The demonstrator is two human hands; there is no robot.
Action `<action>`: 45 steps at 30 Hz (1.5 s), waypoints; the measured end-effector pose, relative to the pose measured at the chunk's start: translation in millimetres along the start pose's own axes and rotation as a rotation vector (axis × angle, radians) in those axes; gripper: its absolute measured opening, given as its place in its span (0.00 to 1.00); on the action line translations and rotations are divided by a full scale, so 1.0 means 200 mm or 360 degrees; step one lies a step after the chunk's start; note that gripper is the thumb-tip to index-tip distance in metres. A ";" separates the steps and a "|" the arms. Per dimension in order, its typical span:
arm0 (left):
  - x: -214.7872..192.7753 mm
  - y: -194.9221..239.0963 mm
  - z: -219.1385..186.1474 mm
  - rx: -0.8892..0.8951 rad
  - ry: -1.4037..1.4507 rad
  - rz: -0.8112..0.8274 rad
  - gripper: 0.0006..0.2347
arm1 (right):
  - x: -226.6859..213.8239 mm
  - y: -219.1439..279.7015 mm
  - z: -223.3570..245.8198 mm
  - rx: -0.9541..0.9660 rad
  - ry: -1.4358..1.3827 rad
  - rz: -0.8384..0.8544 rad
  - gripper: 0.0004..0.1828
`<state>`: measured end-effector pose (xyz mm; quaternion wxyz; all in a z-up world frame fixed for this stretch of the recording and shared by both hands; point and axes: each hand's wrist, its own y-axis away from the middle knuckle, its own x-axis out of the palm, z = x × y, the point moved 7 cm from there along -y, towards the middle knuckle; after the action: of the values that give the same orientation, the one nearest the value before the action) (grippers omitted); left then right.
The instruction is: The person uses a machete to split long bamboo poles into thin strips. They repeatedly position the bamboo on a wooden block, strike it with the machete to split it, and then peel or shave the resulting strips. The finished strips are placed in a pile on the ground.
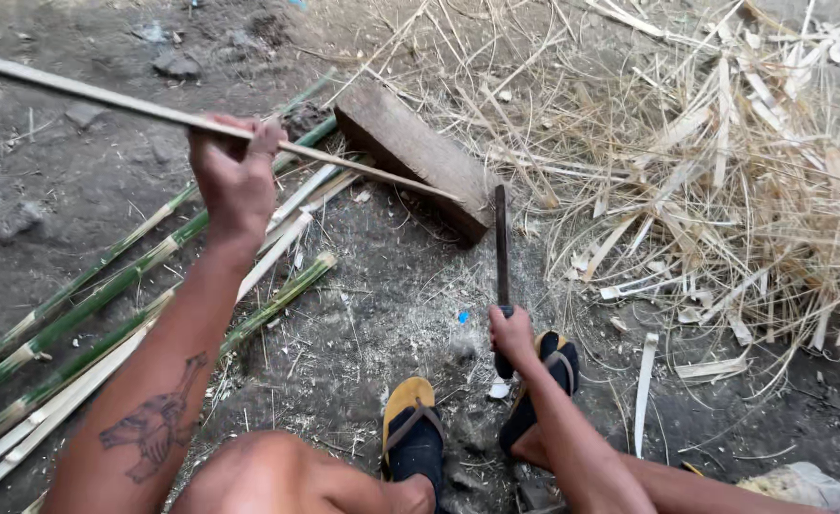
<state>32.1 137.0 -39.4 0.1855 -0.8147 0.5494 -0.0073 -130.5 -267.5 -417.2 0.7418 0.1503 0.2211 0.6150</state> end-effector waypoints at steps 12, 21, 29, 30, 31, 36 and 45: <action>-0.14 0.82 0.86 -0.0633 0.1253 -0.0515 0.13 | -0.07 -0.07 -0.20 -0.0022 0.1144 -0.0349 0.30; -0.13 1.03 1.08 -0.0604 0.1168 -0.0723 0.12 | 0.25 0.02 0.55 -0.0810 0.1453 -0.0476 0.43; 0.02 1.19 1.04 -0.0679 0.1080 -0.0747 0.12 | 0.58 -0.24 0.44 -0.1004 0.1918 0.0163 0.20; 0.00 1.20 1.03 -0.0759 0.0958 -0.0763 0.12 | 0.57 -0.25 0.43 -0.1141 0.1848 0.0152 0.17; -0.01 1.22 1.03 -0.0886 0.0904 -0.0752 0.11 | 0.58 -0.26 0.39 -0.1102 0.1946 0.0181 0.18; -0.04 1.24 0.99 -0.1154 0.0869 -0.0630 0.08 | 0.60 -0.41 0.30 -0.0805 0.2006 0.0362 0.17; 0.48 1.22 1.10 -0.1133 0.1300 -0.0083 0.07 | 0.30 -0.70 0.47 -0.0549 0.2338 0.0130 0.28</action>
<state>-100.6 34.9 -338.7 -0.3309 -0.7714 0.5248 -0.1413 44.5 -232.4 -414.8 0.3932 -0.4085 0.5535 0.6100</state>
